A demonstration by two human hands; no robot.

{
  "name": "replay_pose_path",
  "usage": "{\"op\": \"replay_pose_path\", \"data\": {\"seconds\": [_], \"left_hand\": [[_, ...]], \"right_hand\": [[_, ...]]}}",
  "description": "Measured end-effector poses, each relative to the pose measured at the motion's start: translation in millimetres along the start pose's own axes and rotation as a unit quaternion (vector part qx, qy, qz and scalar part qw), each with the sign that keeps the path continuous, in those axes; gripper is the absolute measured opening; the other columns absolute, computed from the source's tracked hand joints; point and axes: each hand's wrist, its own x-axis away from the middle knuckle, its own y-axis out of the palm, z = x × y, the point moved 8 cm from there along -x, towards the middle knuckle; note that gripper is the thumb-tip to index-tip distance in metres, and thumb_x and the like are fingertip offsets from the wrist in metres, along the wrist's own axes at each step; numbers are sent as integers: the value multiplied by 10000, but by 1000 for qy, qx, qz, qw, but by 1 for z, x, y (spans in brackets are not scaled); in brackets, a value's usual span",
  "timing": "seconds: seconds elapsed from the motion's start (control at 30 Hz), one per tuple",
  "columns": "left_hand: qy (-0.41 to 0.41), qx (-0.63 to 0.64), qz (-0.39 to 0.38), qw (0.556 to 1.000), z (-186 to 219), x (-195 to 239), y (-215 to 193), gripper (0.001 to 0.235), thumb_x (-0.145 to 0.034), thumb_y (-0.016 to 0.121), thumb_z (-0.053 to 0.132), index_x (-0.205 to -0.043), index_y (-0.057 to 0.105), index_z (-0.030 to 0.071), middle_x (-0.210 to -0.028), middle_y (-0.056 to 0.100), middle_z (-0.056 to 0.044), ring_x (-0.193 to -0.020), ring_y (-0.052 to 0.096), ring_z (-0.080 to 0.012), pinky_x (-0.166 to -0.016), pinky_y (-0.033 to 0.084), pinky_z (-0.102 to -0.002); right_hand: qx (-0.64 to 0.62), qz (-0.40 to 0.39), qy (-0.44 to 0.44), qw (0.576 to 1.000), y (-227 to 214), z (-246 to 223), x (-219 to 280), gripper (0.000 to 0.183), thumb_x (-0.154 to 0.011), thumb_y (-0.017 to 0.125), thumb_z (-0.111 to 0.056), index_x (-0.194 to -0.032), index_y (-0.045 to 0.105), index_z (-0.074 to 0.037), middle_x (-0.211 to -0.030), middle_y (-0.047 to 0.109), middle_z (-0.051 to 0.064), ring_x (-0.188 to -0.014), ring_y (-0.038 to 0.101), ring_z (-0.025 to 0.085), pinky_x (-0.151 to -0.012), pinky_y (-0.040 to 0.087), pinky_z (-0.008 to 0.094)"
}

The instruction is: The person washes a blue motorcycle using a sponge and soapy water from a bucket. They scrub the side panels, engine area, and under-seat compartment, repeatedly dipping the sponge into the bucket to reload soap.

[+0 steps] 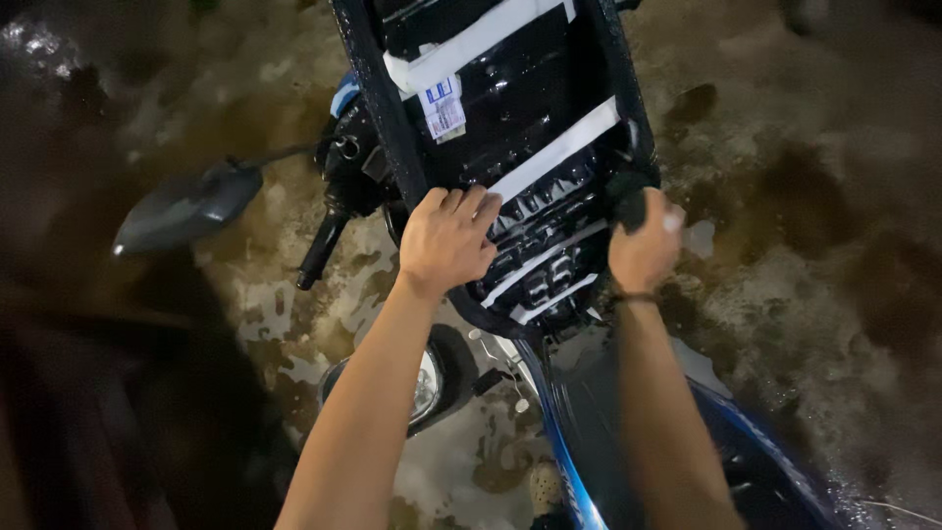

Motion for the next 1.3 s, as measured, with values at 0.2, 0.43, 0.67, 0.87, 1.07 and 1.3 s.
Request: {"op": "replay_pose_path", "data": {"seconds": [0.2, 0.43, 0.67, 0.87, 1.07, 1.3], "left_hand": [[8, 0, -2, 1000, 3, -5, 0, 594, -718, 698, 360, -1239, 678, 76, -1190, 673, -111, -962, 633, -227, -871, 425, -373], [-10, -11, -27, 1000, 1, 4, 5, 528, -760, 706, 342, -1230, 686, 104, -1210, 674, -79, -1012, 626, -222, -914, 419, -365], [-7, -16, -39, 999, 5, 6, 0, 613, -711, 706, 373, -1252, 682, 87, -1239, 667, -98, -1075, 602, -221, -925, 401, -363], [-4, 31, -95, 995, 24, 19, -27, 799, -718, 750, 408, -1423, 540, 97, -1403, 553, -130, -1299, 511, -255, -1066, 356, -384], [-105, 320, -44, 941, 24, 57, -83, 1103, -632, 885, 295, -1565, 325, 121, -1496, 413, -227, -1380, 377, -390, -1156, 303, -465], [6, 239, 131, 962, 7, 146, -169, 693, -579, 841, 124, -1195, 525, 95, -1486, 531, -171, -1436, 459, -347, -1168, 337, -503]], "right_hand": [[93, -175, 11, 980, -7, -10, -28, 503, -877, 773, -213, -1361, 645, -160, -1192, 652, 247, -1062, 642, 465, -878, 532, 550], [-17, -86, -40, 995, -57, -40, -46, 472, -853, 809, -202, -1301, 663, -189, -1184, 652, 239, -1067, 647, 448, -867, 551, 512], [-37, -101, -63, 992, -65, -65, -23, 547, -873, 844, -301, -1322, 622, -81, -1234, 645, 250, -1114, 625, 448, -925, 533, 515], [-85, -103, -90, 987, -111, -143, -9, 626, -855, 834, -361, -1350, 607, -53, -1263, 639, 254, -1149, 607, 453, -948, 505, 519], [-242, -167, -185, 938, -156, -230, 32, 592, -915, 753, -319, -1422, 577, -68, -1367, 636, 221, -1265, 611, 413, -1054, 492, 486], [-203, -264, -188, 924, -219, -306, 108, 706, -745, 715, -245, -1409, 537, -85, -1275, 665, 186, -1205, 645, 373, -1001, 507, 458]]}}
